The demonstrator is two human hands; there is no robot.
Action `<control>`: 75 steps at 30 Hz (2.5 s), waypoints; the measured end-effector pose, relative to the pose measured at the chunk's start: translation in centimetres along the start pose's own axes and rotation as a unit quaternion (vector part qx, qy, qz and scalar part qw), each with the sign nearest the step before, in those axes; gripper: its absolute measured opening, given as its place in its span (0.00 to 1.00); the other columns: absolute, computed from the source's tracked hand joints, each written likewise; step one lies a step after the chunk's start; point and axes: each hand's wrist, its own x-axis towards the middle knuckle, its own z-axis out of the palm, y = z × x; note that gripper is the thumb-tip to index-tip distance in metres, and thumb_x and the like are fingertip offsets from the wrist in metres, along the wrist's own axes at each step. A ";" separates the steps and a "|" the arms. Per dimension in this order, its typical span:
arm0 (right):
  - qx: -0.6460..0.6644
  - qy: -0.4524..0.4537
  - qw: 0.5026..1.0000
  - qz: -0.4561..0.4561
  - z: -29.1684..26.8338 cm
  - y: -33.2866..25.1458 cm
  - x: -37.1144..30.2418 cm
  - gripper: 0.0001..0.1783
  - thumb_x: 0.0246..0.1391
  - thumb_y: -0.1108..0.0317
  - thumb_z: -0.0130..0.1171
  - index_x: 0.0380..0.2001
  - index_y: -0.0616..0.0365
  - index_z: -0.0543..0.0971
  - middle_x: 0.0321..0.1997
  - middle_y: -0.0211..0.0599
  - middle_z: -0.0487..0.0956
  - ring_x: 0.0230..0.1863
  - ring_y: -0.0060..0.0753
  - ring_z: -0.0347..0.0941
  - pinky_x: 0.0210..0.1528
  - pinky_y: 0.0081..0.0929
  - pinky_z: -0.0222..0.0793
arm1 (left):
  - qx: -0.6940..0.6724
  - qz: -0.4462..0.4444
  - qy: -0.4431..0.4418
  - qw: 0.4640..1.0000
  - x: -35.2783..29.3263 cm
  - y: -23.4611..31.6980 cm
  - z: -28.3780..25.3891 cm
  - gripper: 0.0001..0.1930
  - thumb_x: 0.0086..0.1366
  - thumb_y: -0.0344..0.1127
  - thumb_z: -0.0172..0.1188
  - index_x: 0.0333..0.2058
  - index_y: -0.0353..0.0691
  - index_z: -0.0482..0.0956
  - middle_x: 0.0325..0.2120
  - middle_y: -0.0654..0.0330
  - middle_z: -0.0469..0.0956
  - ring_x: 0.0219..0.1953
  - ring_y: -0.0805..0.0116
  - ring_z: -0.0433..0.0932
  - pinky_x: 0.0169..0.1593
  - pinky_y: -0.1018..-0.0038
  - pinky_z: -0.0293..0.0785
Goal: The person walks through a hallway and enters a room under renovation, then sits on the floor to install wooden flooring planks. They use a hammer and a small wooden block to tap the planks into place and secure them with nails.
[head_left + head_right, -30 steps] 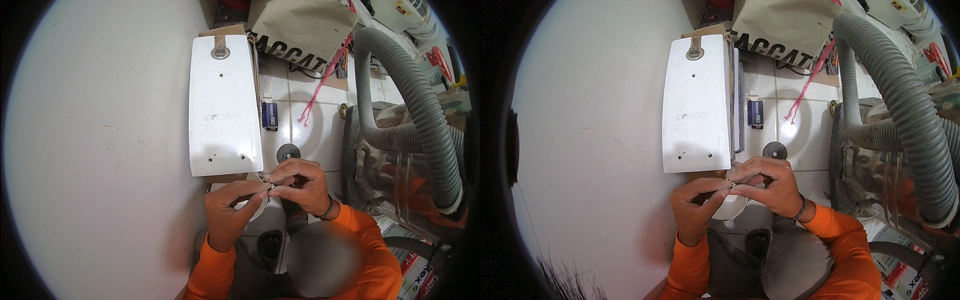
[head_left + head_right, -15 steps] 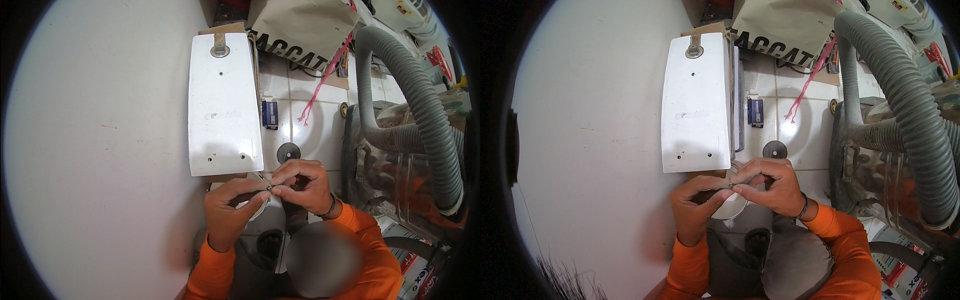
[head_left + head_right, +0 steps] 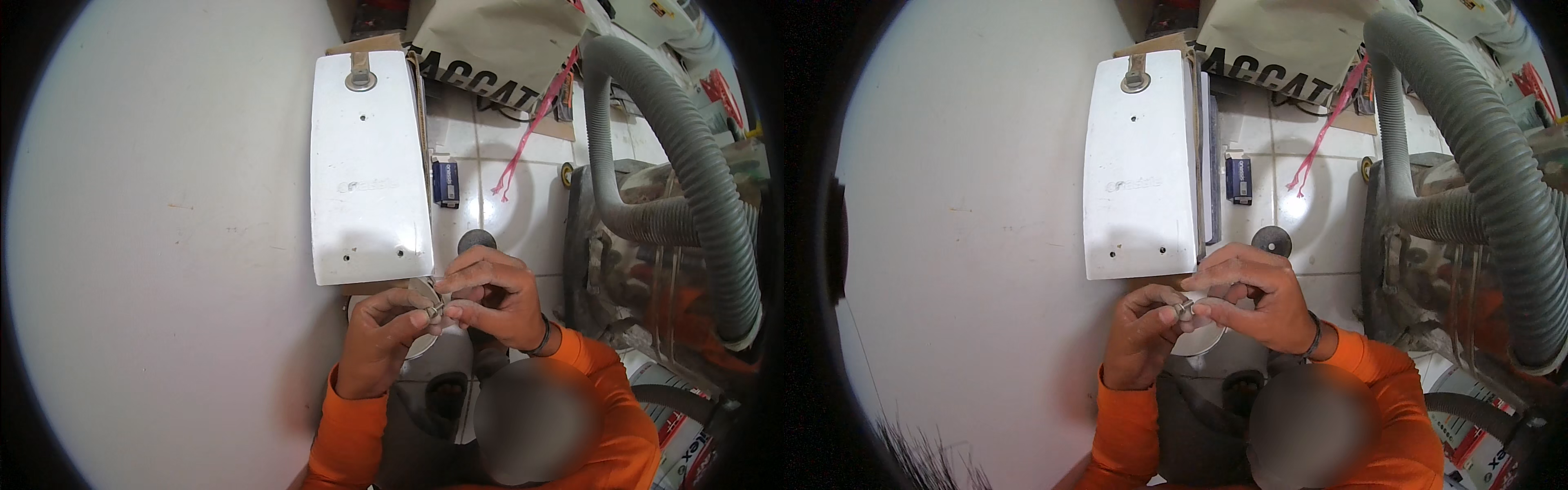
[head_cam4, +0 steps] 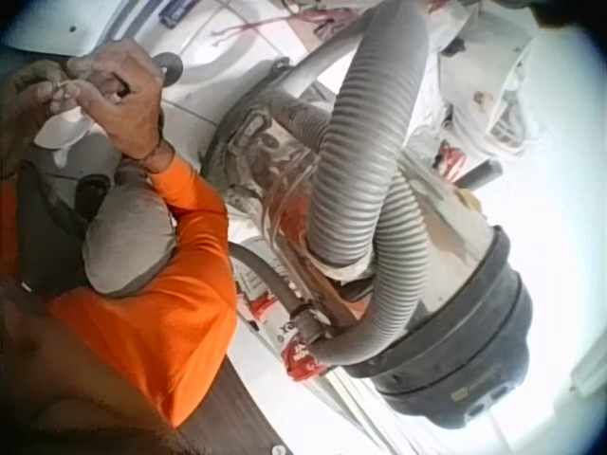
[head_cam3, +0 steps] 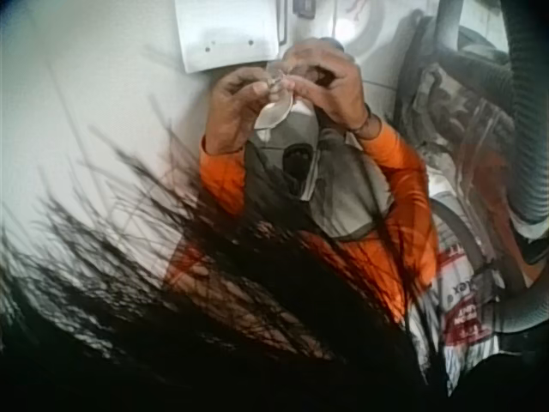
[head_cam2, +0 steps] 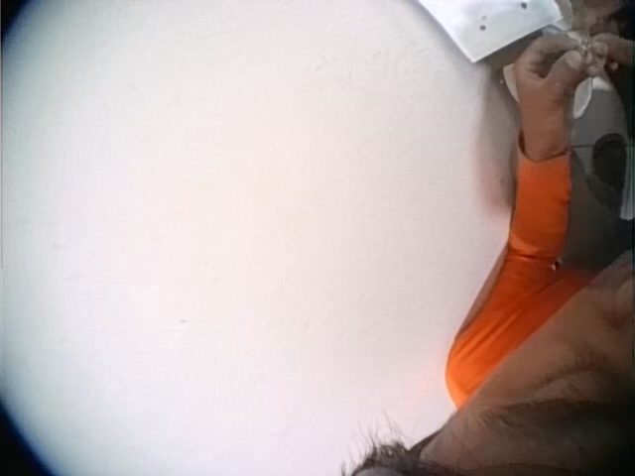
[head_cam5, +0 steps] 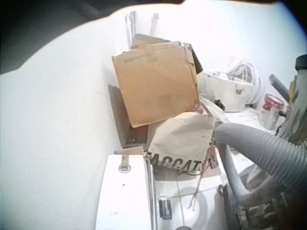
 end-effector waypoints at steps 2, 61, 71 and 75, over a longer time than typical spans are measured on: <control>-0.027 -0.019 0.999 -0.026 -0.3 0.0 0.3 0.13 0.55 0.74 0.71 0.44 0.60 0.87 0.44 0.43 0.84 0.35 0.21 0.82 0.33 0.16 0.77 | -0.032 -0.017 -0.017 0.999 0.1 0.0 -0.2 0.07 0.68 0.26 0.64 0.43 0.33 0.82 0.39 0.54 0.85 0.41 0.69 0.84 0.48 0.72 0.81; -0.039 -0.010 0.997 -0.065 -0.4 1.1 0.2 0.07 0.56 0.73 0.70 0.37 0.63 0.84 0.36 0.41 0.85 0.35 0.28 0.83 0.36 0.22 0.80 | 0.219 0.070 0.056 0.972 0.1 0.4 1.0 0.10 0.64 0.26 0.69 0.43 0.29 0.85 0.36 0.56 0.85 0.39 0.70 0.83 0.49 0.74 0.79; -0.092 -0.023 0.993 -0.069 -1.0 1.0 0.7 0.06 0.52 0.73 0.71 0.32 0.63 0.84 0.32 0.38 0.85 0.29 0.25 0.80 0.29 0.21 0.75 | 0.387 0.198 0.063 0.898 0.4 -0.1 1.3 0.11 0.59 0.23 0.70 0.42 0.32 0.87 0.36 0.53 0.86 0.39 0.69 0.85 0.45 0.75 0.80; -0.124 -0.026 0.990 -0.066 -1.0 0.8 0.8 0.05 0.50 0.74 0.71 0.30 0.63 0.85 0.30 0.37 0.84 0.25 0.24 0.78 0.27 0.21 0.73 | 0.430 0.206 0.078 0.875 0.4 -0.1 1.3 0.10 0.57 0.24 0.71 0.38 0.32 0.88 0.34 0.54 0.88 0.36 0.70 0.86 0.42 0.75 0.80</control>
